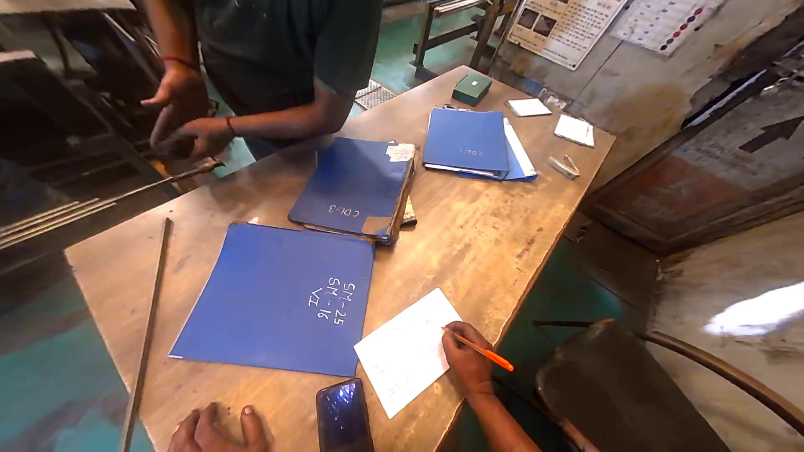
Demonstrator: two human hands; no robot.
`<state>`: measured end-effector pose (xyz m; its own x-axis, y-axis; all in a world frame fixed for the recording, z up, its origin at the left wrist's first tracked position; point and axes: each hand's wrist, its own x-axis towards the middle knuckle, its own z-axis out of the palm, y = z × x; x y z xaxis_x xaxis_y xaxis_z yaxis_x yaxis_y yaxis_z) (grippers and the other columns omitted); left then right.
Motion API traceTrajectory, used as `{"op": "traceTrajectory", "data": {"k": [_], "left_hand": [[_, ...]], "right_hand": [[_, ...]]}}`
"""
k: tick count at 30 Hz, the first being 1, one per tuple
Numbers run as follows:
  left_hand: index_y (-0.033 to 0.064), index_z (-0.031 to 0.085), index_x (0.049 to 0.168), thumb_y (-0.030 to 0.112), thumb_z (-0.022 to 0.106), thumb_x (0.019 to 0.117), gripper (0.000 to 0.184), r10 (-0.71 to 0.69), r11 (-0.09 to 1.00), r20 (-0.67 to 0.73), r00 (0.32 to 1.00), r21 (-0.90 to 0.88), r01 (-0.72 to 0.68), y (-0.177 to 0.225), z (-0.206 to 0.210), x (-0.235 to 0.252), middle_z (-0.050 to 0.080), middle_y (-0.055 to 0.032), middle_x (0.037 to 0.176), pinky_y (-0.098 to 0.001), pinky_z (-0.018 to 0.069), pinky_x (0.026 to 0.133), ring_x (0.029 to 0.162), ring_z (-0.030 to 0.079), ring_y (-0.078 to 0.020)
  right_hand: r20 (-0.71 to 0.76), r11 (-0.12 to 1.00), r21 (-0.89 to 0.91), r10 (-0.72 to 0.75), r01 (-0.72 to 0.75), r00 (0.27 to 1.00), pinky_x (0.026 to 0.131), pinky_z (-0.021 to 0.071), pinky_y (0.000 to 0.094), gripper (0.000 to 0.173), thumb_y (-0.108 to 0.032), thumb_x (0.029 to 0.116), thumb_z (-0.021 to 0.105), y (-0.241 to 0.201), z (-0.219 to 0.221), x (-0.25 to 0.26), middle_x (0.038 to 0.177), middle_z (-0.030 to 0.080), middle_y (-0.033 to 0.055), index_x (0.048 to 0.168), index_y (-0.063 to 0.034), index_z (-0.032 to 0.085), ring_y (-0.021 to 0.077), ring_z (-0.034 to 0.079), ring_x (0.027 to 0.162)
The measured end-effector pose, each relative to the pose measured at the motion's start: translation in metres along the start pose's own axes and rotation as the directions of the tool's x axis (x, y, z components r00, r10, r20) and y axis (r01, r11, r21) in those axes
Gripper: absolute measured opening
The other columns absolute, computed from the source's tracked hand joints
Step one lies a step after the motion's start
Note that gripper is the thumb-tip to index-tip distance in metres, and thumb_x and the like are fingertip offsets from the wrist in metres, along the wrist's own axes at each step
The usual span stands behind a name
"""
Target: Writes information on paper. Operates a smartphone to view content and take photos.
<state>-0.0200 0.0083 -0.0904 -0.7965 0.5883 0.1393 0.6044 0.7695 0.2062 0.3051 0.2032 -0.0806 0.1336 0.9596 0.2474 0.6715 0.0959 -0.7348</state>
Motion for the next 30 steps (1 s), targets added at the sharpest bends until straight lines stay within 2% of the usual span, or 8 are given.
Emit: {"op": "traceTrajectory", "data": {"k": [3, 11, 14, 17, 30], "left_hand": [[0.0062, 0.060, 0.139, 0.053, 0.049, 0.0966, 0.064, 0.004, 1.000, -0.010, 1.000, 0.000, -0.004, -0.0005, 0.0015, -0.0003, 0.052, -0.0207, 0.149, -0.0569, 0.0288, 0.119, 0.143, 0.045, -0.0392], [0.0049, 0.060, 0.138, 0.053, 0.048, 0.0966, 0.065, 0.018, 1.000, -0.025, 1.000, -0.020, -0.018, -0.0022, 0.0030, -0.0007, 0.052, -0.0224, 0.148, -0.0581, 0.0292, 0.118, 0.142, 0.045, -0.0413], [0.0043, 0.059, 0.140, 0.053, 0.049, 0.0971, 0.065, 0.002, 1.000, 0.007, 1.000, -0.027, -0.002, -0.0003, 0.0001, -0.0006, 0.051, -0.0228, 0.150, -0.0593, 0.0278, 0.119, 0.143, 0.044, -0.0412], [0.0042, 0.059, 0.140, 0.052, 0.050, 0.0972, 0.065, 0.003, 1.000, -0.003, 1.000, -0.031, -0.003, -0.0013, 0.0012, -0.0002, 0.051, -0.0228, 0.150, -0.0596, 0.0276, 0.119, 0.143, 0.044, -0.0418], [0.0063, 0.059, 0.139, 0.054, 0.048, 0.0965, 0.065, 0.015, 1.000, -0.026, 1.000, -0.024, -0.016, -0.0049, 0.0061, -0.0008, 0.051, -0.0212, 0.150, -0.0576, 0.0281, 0.119, 0.143, 0.044, -0.0406]], "right_hand": [[0.002, 1.000, -0.015, 0.006, -0.006, 1.000, 0.060, 0.0543, 0.0288, 0.014, -0.016, 0.0830, 0.067, -0.0003, -0.0011, -0.0006, 0.074, 0.070, 0.0049, 0.086, -0.0042, 0.075, 0.0109, 0.065, 0.064], [0.008, 1.000, -0.020, -0.015, 0.015, 1.000, 0.059, 0.0540, 0.0266, 0.015, -0.017, 0.0831, 0.067, 0.0010, 0.0003, 0.0006, 0.073, 0.070, 0.0036, 0.086, -0.0054, 0.075, 0.0087, 0.065, 0.063], [0.014, 0.999, -0.032, 0.010, -0.009, 1.000, 0.064, 0.0566, 0.0327, 0.015, -0.015, 0.0838, 0.067, -0.0026, -0.0022, -0.0006, 0.077, 0.071, 0.0077, 0.088, -0.0026, 0.075, 0.0145, 0.068, 0.068], [0.001, 1.000, -0.006, 0.024, -0.024, 1.000, 0.062, 0.0568, 0.0301, 0.015, -0.015, 0.0857, 0.067, 0.0000, 0.0000, -0.0003, 0.078, 0.071, 0.0068, 0.090, -0.0027, 0.075, 0.0127, 0.067, 0.066], [-0.004, 1.000, 0.012, 0.013, -0.013, 1.000, 0.060, 0.0548, 0.0247, 0.013, -0.015, 0.0843, 0.068, 0.0001, 0.0019, 0.0005, 0.076, 0.071, 0.0044, 0.088, -0.0043, 0.076, 0.0081, 0.065, 0.064]]}}
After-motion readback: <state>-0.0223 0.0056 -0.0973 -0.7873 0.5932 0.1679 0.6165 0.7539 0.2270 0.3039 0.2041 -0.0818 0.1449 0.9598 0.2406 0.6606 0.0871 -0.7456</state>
